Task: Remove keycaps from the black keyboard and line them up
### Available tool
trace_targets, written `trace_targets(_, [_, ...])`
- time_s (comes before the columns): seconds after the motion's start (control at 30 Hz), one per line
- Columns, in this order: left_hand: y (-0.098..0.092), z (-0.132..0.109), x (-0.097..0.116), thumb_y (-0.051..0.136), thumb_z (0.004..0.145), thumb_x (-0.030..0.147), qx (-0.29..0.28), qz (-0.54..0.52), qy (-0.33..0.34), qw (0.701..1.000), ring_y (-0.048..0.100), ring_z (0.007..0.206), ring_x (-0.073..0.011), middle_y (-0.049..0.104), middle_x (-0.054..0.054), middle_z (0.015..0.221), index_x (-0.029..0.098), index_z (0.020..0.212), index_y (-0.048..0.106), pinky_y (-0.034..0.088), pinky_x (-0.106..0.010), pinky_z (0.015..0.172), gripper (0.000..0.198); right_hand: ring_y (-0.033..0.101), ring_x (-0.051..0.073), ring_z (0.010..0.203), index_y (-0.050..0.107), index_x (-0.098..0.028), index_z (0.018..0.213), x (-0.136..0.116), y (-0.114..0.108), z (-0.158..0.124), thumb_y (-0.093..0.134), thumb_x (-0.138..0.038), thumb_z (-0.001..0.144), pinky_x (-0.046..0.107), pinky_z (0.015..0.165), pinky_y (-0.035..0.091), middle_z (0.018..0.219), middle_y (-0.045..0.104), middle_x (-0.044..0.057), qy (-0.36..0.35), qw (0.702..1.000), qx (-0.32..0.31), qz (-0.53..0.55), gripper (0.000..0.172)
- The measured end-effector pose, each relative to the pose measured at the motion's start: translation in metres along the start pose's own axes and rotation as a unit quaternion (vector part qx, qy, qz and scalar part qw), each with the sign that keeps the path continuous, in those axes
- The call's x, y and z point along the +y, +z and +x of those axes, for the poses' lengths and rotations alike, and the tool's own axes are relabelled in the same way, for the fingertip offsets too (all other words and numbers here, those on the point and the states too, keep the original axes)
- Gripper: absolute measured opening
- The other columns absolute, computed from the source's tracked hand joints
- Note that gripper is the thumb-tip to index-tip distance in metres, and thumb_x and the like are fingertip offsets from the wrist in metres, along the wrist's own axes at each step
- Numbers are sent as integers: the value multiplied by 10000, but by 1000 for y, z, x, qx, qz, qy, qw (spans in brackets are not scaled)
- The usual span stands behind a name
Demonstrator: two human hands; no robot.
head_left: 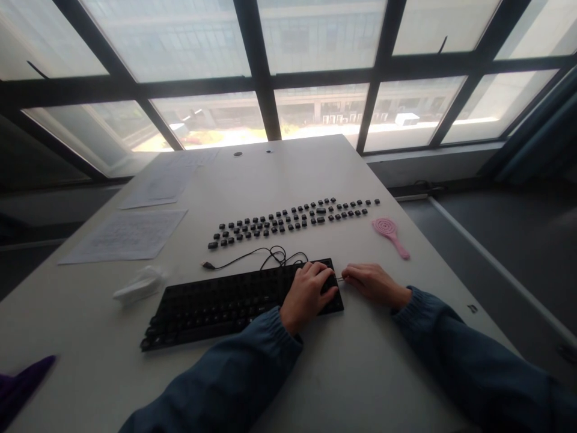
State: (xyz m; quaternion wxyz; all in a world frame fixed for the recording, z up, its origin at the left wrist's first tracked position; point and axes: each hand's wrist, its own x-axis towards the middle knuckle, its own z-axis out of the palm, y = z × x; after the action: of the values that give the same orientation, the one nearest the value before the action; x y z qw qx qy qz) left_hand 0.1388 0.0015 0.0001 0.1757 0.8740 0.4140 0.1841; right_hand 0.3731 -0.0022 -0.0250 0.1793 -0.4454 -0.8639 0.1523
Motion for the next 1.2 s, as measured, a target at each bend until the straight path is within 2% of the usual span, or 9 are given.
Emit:
trace_targets(0.13, [-1,0,2,716,862,287,11,1,5,1000,559,1076,-250,639,-65,1157,220,1124,661,429,-393,897,275,654,168,784,652,-219,1016,-2,0,2,428,-286,1025,262,708,423,936,726,45,5,1000,-3,-1,234])
trace_targets(0.23, [0,-1,1,657,906,233,28,-15,24,999,586,994,-221,667,-57,1048,213,1039,685,429,-376,878,137,651,168,779,655,-218,1022,-6,1,3,422,-288,1025,263,712,428,921,726,49,5,1000,0,9,244])
trace_targets(0.4, [2,-1,-1,682,889,207,72,-93,18,993,605,958,-208,674,-49,974,211,970,707,455,-345,864,85,652,180,780,648,-221,1034,-8,3,2,419,-291,1021,272,712,436,937,721,57,31,999,9,8,239])
trace_targets(0.57, [-17,3,8,695,875,233,134,-159,-19,978,621,949,-215,687,-56,944,210,978,731,477,-343,871,112,613,166,707,622,-208,1056,-11,-1,1,421,-370,1021,275,680,459,827,676,26,123,971,134,156,261])
trace_targets(0.67, [-33,6,15,681,875,266,134,-226,-82,961,635,823,-187,703,-44,887,203,1002,751,501,-312,788,158,512,135,581,607,-208,1174,-24,-7,6,552,-422,967,258,582,431,729,597,-14,109,954,186,209,303])
trace_targets(0.83, [-42,6,19,703,832,369,112,-333,-170,920,661,746,-186,745,-51,851,165,969,762,527,-292,701,253,620,156,757,667,-246,1106,-55,-12,15,608,-336,946,274,714,497,961,676,49,33,968,203,145,193])
trace_targets(1.0, [-43,5,16,703,818,391,115,-380,-187,899,692,850,-216,751,-84,918,136,991,749,546,-316,783,312,666,186,839,677,-228,1071,-73,-11,20,562,-284,952,282,752,503,982,706,73,40,979,193,46,175])
trace_targets(1.1, [-50,-3,14,656,849,453,115,-347,-187,912,662,774,-184,727,-77,975,145,1203,679,542,-307,730,470,666,187,806,693,-208,1001,-58,-26,30,578,-293,928,285,755,504,939,720,75,65,975,211,27,161])
trace_targets(1.2, [-61,-20,8,576,896,495,109,-298,-202,927,615,719,-159,695,-61,999,170,1293,622,526,-289,676,516,667,199,770,700,-174,850,-8,-57,48,597,-365,903,287,747,491,853,734,85,212,946,242,-29,224])
